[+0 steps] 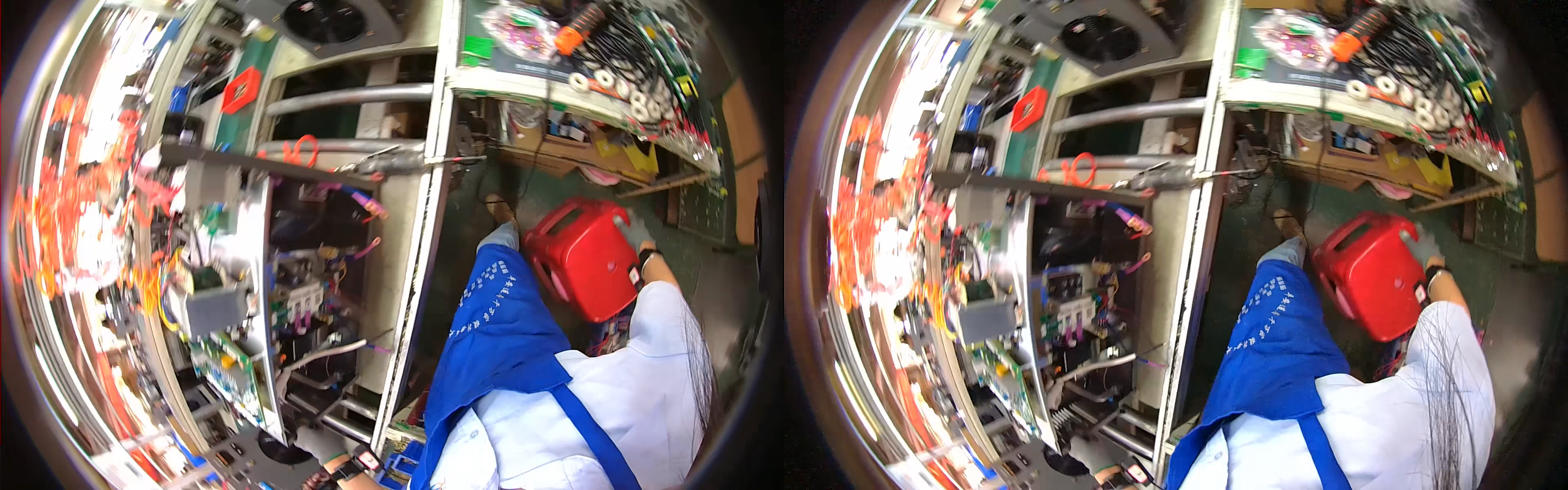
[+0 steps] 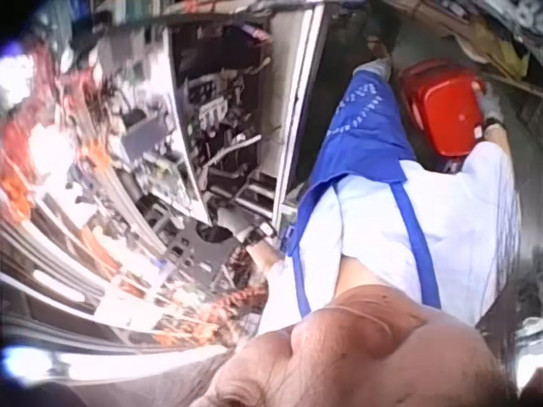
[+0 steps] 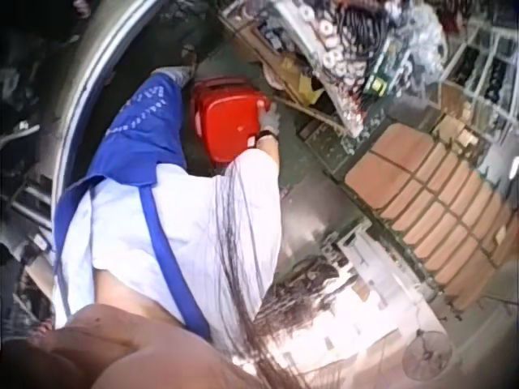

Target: Assembling a solar inverter unit on a production line using pneumatic and electric tools to install circuit boards and connect wiring.

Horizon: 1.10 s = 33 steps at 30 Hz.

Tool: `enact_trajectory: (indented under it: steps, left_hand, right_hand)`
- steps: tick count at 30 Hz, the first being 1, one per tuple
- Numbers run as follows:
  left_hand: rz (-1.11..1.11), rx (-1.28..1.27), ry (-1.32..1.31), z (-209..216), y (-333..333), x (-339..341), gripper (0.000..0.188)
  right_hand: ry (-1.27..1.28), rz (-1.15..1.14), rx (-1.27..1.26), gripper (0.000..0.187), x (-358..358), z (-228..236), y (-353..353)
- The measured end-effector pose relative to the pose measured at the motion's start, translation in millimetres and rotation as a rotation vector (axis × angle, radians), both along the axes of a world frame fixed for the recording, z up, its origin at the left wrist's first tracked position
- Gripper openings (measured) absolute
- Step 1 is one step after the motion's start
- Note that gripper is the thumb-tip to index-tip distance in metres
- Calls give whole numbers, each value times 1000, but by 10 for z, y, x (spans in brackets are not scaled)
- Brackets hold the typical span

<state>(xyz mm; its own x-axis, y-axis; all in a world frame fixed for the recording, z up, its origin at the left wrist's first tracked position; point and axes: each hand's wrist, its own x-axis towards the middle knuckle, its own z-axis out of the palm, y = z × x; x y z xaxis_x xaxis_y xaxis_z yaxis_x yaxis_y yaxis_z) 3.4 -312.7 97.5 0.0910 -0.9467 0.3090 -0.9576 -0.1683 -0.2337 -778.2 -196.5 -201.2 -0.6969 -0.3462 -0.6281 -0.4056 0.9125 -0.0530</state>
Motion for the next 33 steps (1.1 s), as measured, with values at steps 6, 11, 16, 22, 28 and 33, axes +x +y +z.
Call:
enact_trajectory:
  steps: [6, 11, 16, 22, 28, 33]
  left_hand:
    - [303, -223, 966, -186, -34, 83, 35]
    - [369, -187, 622, 46, -45, -184, 20]
    - [318, -29, 310, 119, -47, -281, 23]
    - [466, -231, 638, -77, 27, -151, 31]
    - [425, -521, 1093, -253, -97, -63, 40]
    - [382, -688, 1321, -268, -301, -309, 44]
  right_hand:
    - [-223, 221, 15, 85, 378, -727, 255]
    - [-797, -361, 50, 74, 1283, -718, 25]
    - [-1136, -847, 1, 65, 1883, -284, -1006]
    - [-935, -15, -281, 55, 1431, 754, -2596]
    - [-1200, 662, -587, 55, 1735, 1934, -3484]
    - [-1040, 690, -1112, 48, 2614, 2025, -4119]
